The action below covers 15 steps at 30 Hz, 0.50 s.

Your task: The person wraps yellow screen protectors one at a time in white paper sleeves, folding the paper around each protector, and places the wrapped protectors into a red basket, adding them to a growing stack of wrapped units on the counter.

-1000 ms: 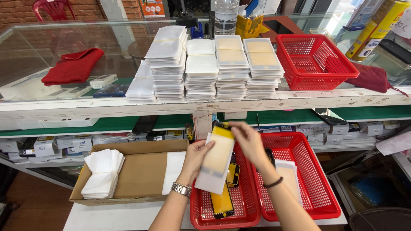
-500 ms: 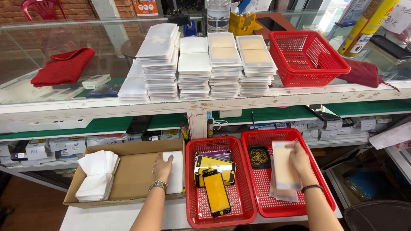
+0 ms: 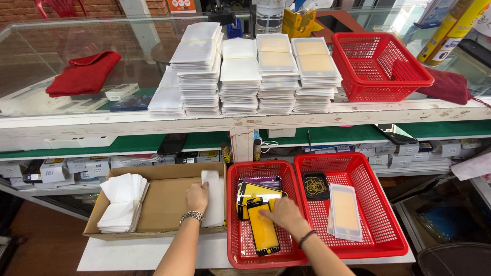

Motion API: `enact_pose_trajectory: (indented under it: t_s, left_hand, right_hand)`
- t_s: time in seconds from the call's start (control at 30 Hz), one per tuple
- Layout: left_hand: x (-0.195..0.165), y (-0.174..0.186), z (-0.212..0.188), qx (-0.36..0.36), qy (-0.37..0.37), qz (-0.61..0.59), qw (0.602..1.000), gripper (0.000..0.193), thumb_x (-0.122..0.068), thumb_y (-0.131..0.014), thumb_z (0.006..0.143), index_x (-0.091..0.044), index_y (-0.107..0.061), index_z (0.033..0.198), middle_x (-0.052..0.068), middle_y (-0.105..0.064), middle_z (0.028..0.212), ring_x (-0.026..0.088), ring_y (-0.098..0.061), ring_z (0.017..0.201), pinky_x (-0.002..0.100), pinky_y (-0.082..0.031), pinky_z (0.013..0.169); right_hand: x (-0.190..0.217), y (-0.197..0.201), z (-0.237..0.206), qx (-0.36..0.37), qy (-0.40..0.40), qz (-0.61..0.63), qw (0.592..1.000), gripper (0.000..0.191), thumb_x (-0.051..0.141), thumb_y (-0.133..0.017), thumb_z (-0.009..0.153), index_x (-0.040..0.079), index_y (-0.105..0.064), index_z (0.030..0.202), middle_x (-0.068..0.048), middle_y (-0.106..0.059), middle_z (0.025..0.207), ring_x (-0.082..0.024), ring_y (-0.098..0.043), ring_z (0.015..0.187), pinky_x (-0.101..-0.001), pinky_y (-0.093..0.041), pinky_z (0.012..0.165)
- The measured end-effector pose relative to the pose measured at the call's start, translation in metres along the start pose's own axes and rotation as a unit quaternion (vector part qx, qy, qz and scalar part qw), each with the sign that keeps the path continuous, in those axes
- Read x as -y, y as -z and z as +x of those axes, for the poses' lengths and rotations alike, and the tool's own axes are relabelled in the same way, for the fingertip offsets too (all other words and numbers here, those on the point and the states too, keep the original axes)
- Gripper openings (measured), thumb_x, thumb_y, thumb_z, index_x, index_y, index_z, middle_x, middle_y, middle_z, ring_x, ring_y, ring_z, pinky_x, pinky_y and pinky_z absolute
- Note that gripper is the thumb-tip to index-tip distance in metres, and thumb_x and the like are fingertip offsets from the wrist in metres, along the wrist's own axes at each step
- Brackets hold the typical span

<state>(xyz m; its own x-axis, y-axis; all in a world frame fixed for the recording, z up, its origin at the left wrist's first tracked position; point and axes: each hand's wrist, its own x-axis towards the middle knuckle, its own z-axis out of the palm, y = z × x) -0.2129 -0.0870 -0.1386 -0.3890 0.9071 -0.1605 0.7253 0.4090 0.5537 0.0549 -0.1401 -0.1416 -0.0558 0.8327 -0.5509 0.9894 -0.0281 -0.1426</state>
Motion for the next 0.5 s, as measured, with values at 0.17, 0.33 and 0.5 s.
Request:
enact_pose_trajectory:
  t_s: [0.17, 0.33, 0.5]
  left_hand:
    - [0.025, 0.000, 0.024, -0.085, 0.003, -0.157, 0.984, 0.034, -0.029, -0.059, 0.102, 0.000, -0.072, 0.113, 0.026, -0.073, 0.098, 0.039, -0.071, 0.094, 0.047, -0.053, 0.086]
    - [0.020, 0.014, 0.042, -0.024, -0.007, -0.492, 0.870, 0.034, -0.026, -0.069, 0.097, 0.006, -0.075, 0.107, 0.014, -0.077, 0.098, 0.017, -0.067, 0.083, 0.033, -0.052, 0.076]
    - [-0.016, 0.025, 0.020, 0.098, -0.083, -0.492, 0.861, 0.032, -0.024, -0.078, 0.088, 0.001, -0.079, 0.108, 0.009, -0.079, 0.096, 0.010, -0.068, 0.078, 0.026, -0.053, 0.071]
  right_hand:
    - [0.010, -0.034, 0.004, 0.015, -0.088, 0.026, 0.996, 0.076, 0.075, -0.061, 0.088, 0.001, -0.068, 0.099, -0.014, -0.071, 0.098, -0.021, -0.076, 0.091, -0.0332, -0.064, 0.076]
    - [-0.007, -0.032, 0.014, -0.147, -0.047, 0.057, 0.986, 0.054, 0.055, -0.076, 0.082, 0.004, -0.070, 0.100, -0.016, -0.072, 0.099, -0.029, -0.072, 0.092, -0.0412, -0.061, 0.079]
    - [-0.025, 0.050, 0.007, -0.239, 0.050, 0.162, 0.956, 0.023, 0.028, -0.065, 0.098, 0.009, -0.073, 0.107, -0.014, -0.078, 0.098, -0.022, -0.076, 0.079, -0.0345, -0.064, 0.072]
